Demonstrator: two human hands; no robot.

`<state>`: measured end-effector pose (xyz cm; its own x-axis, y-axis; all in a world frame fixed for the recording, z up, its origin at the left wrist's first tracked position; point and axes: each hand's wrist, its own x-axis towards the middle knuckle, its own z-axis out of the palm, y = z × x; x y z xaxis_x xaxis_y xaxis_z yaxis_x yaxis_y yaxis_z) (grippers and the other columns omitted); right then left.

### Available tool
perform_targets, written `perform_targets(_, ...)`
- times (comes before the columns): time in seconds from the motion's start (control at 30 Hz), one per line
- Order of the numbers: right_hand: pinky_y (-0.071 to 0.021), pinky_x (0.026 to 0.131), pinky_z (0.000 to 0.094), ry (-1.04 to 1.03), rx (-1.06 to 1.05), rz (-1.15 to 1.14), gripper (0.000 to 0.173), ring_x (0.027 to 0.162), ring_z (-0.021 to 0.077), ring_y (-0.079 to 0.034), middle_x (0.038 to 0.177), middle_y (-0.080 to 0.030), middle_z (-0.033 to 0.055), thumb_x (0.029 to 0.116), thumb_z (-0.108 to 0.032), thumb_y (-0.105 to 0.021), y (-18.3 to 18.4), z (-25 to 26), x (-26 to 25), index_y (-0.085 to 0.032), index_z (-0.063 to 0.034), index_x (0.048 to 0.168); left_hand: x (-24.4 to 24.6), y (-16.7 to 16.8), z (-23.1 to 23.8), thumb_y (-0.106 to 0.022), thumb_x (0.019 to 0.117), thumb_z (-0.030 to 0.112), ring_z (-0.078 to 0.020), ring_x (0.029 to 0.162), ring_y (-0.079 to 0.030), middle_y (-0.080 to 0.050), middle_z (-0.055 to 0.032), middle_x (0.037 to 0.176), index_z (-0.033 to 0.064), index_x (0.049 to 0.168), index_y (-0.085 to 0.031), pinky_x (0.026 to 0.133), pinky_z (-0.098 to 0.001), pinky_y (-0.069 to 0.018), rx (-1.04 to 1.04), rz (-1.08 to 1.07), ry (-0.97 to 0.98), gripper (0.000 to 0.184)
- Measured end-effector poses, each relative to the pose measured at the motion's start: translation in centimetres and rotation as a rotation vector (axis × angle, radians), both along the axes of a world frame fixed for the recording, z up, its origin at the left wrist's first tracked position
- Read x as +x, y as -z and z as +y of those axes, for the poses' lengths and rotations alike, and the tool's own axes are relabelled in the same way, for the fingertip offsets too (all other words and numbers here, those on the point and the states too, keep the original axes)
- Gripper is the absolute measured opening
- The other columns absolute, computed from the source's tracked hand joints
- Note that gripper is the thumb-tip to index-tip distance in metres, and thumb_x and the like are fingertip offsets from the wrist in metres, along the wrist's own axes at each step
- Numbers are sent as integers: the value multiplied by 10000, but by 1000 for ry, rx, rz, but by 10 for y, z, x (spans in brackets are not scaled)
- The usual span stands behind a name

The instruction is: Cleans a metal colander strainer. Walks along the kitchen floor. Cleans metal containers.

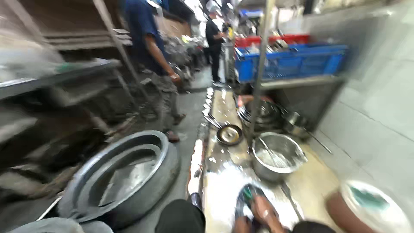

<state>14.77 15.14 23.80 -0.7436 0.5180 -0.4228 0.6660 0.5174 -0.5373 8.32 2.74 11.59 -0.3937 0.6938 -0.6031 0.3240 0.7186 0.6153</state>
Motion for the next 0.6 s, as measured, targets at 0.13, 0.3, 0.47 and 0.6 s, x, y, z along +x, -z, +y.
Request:
perform_targets(0.13, -514, 1017, 560, 245, -88, 193, 375, 1157, 349, -676, 1212, -706, 197, 1064, -313, -507, -42, 16, 15, -659, -66, 1302, -7, 12, 1, -616, 1021, 232, -347, 1207, -647, -680, -224, 1262, -12, 1261, -673, 1071, -531, -496, -5, -44, -15, 347)
perform_targets(0.3, -533, 972, 553, 548, -155, 500, 341, 1058, 360, -696, 1097, -718, 228, 1079, -259, -523, -70, 38, 48, -684, 18, 1195, 3, 33, 3, -639, 1014, 193, -376, 1148, -653, -689, -250, 1187, -37, 1189, -692, 1028, -569, -499, 15, -8, 33, 294)
perform_targets(0.47, -545, 896, 532, 801, -163, 734, 333, 944, 353, -696, 1004, -703, 250, 1078, -225, -544, -89, 57, 72, -674, 77, 1135, 7, 38, 4, -562, 1062, 194, -391, 1190, -641, -685, -265, 1214, -37, 1206, -694, 1065, -575, -468, -13, 44, 73, 302)
perform_targets(0.6, -597, 814, 474, 938, -64, 974, 297, 837, 254, -717, 923, -722, 178, 1057, -227, -577, -88, 94, 93, -688, 43, 1113, 4, 45, 4, -536, 1079, 226, -402, 1186, -641, -685, -272, 1212, -34, 1210, -697, 1058, -580, -470, -37, 58, 64, 333)
